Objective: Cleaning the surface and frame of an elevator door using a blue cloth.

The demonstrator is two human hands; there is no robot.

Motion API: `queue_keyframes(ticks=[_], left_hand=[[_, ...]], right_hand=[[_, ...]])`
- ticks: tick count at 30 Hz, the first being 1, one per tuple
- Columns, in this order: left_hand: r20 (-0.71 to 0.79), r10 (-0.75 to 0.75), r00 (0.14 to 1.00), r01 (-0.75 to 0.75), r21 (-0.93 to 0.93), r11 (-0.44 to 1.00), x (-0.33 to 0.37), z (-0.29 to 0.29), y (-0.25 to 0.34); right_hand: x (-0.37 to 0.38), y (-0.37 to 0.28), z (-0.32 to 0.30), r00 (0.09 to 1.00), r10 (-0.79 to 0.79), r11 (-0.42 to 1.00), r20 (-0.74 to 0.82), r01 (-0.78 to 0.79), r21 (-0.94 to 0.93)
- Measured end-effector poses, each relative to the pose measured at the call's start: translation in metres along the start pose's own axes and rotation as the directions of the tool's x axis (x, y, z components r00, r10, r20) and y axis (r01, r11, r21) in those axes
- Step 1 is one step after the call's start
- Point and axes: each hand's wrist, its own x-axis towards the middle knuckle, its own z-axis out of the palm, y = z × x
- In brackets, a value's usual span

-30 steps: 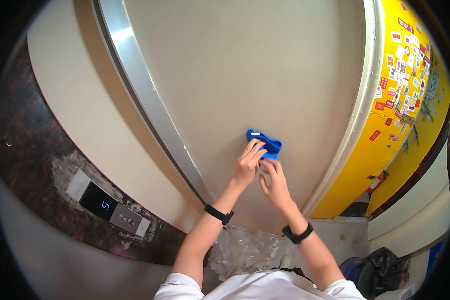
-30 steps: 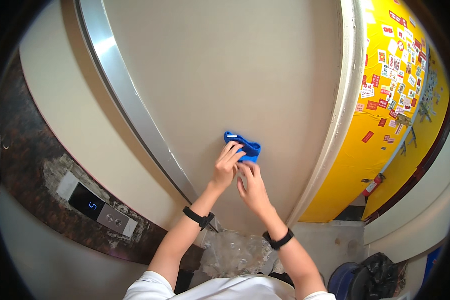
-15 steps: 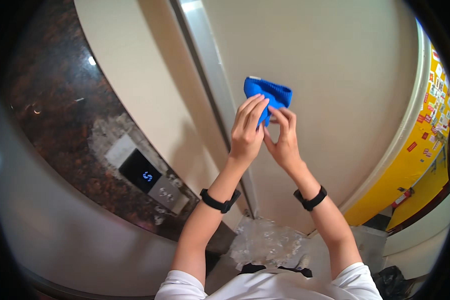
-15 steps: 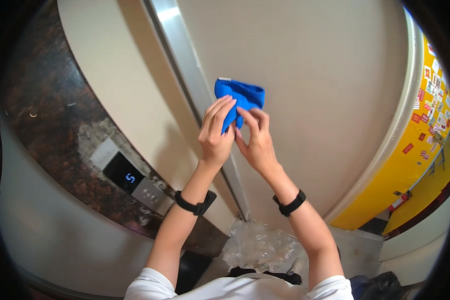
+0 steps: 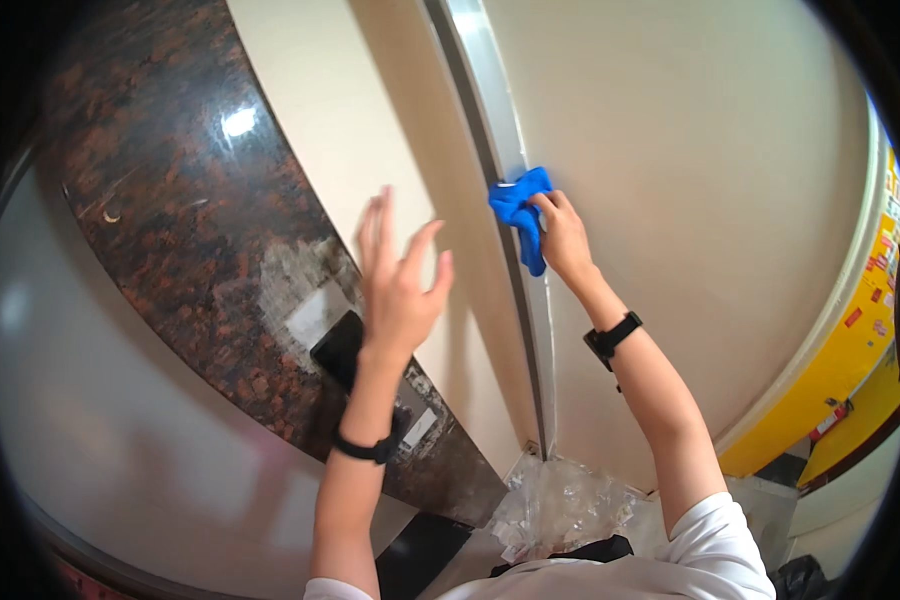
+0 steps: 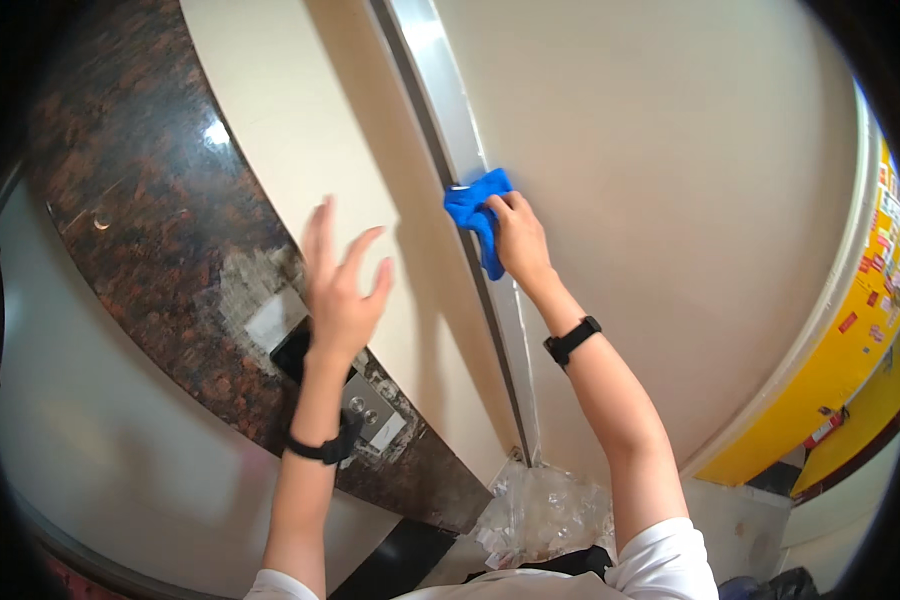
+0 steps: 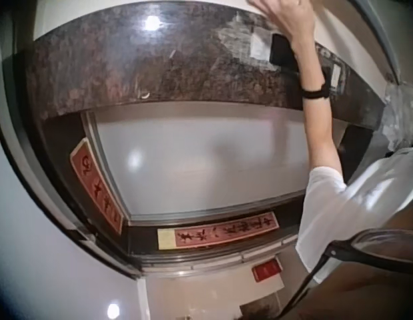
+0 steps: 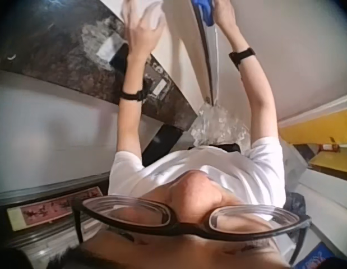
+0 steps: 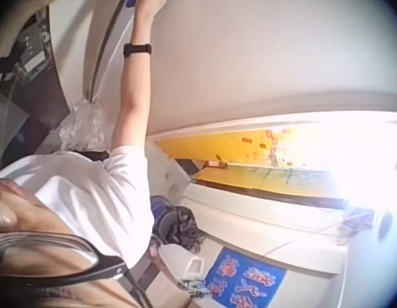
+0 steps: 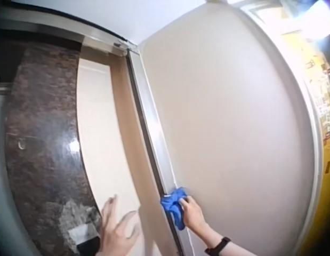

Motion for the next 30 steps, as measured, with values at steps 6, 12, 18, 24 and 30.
queue_keyframes(ticks=[6, 12, 18, 24, 30], left_hand=[[0.009, -0.159, 0.987, 0.130, 0.536, 0.834, -0.019, -0.096, -0.043], [0.071, -0.123, 0.990, 0.024, 0.768, 0.640, -0.036, -0.113, -0.080], [0.071, -0.140, 0.988, 0.006, 0.875, 0.483, -0.039, -0.105, -0.080], [0.067, -0.169, 0.983, 0.027, 0.866, 0.499, -0.042, -0.097, -0.078], [-0.078, -0.172, 0.982, 0.154, 0.857, 0.491, -0.087, -0.084, -0.071]], right_hand=[[-0.009, 0.021, 0.005, 0.995, -0.073, 0.992, -0.074, 0.065, -0.107], [-0.005, 0.029, 0.014, 0.986, -0.162, 0.987, 0.050, 0.162, 0.002], [-0.029, 0.028, 0.014, 0.945, -0.147, 0.988, 0.291, 0.124, 0.096], [-0.035, 0.043, 0.019, 0.965, -0.132, 0.926, 0.224, 0.039, 0.376], [-0.021, 0.039, 0.036, 0.971, -0.198, 0.942, 0.132, 0.152, 0.298]])
